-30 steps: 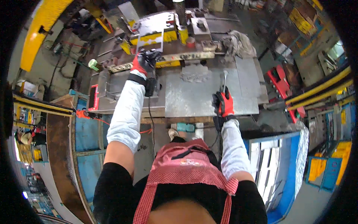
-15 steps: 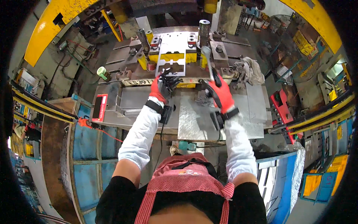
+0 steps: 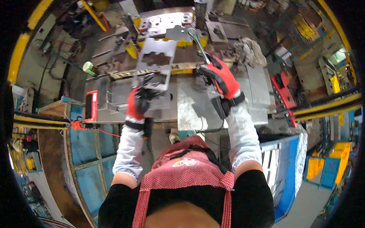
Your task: Operating a manual metal stamping press to form metal parts.
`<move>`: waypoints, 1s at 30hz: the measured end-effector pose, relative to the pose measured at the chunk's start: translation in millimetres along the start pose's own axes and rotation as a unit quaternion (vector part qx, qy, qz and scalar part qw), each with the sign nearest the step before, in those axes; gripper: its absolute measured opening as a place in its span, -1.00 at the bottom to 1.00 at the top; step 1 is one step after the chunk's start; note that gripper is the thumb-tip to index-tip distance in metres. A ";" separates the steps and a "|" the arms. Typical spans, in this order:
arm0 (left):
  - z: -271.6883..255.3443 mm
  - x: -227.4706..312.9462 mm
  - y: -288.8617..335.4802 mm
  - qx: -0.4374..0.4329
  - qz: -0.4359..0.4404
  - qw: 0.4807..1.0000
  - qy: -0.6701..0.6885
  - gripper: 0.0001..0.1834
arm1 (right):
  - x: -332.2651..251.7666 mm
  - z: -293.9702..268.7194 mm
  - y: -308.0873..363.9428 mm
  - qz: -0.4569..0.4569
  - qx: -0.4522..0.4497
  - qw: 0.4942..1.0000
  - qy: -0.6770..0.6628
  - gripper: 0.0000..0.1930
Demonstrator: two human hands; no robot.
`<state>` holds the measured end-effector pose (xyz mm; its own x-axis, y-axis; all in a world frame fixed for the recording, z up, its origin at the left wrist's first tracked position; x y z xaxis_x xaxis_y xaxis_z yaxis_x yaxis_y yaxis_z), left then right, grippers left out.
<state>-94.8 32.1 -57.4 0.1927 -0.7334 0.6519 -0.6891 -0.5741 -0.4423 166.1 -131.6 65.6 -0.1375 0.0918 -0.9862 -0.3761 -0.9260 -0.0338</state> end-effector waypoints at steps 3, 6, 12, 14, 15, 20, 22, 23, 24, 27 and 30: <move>-35.0 5.9 54.9 0.053 -0.066 0.995 0.048 -0.85 | 30.1 -39.2 72.8 0.073 0.052 0.996 -0.008 -0.53; -78.7 25.7 109.8 0.040 -0.084 0.994 -0.050 -0.87 | 68.9 -74.1 108.8 0.143 0.063 0.988 0.004 -0.52; -155.6 60.8 211.7 0.024 -0.174 0.952 -0.249 -0.83 | 140.2 -104.9 113.6 0.211 0.097 0.972 0.034 -0.56; -187.4 71.7 252.4 0.074 -0.271 0.937 -0.207 -0.81 | 143.5 -109.0 114.4 0.186 0.122 0.975 0.007 -0.55; -204.0 68.2 273.2 0.107 -0.323 0.924 -0.174 -0.80 | 141.4 -109.5 119.5 0.155 0.147 0.977 -0.024 -0.54; -330.7 20.0 352.0 0.340 -0.448 0.827 0.005 -0.71 | 148.2 -134.8 147.0 0.061 0.198 0.977 0.045 -0.50; -396.9 -9.6 372.1 0.446 -0.420 0.782 0.112 -0.67 | 152.1 -139.2 150.6 0.067 0.195 0.975 0.083 -0.51; -428.9 -25.8 381.1 0.492 -0.393 0.756 0.180 -0.65 | 147.7 -132.2 147.1 0.097 0.215 0.972 0.021 -0.52; -450.4 -38.5 379.7 0.522 -0.361 0.731 0.252 -0.63 | 146.2 -126.6 143.9 0.124 0.236 0.963 -0.043 -0.53; -442.2 -81.8 332.0 0.442 -0.314 0.753 0.373 -0.56 | 145.2 -116.7 134.8 0.095 0.233 0.963 -0.097 -0.56; -265.9 -41.3 157.8 0.167 -0.276 0.918 0.230 -0.48 | 147.7 -119.7 125.2 0.041 0.269 0.960 -0.066 -0.53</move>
<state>-397.2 68.6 9.7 0.0799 -0.1110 0.9906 -0.3081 -0.9479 -0.0813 208.4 -277.8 -103.7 -0.2876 0.1048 -0.9520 -0.7733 -0.6118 0.1663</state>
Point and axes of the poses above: each hand's wrist, its own y-axis away from the middle knuckle, its own z-axis out of the palm, x = y × z, the point moved 6 cm from there along -y, towards the middle knuckle, and after that the axes turned 1 degree about -y, right-handed, at the moved point
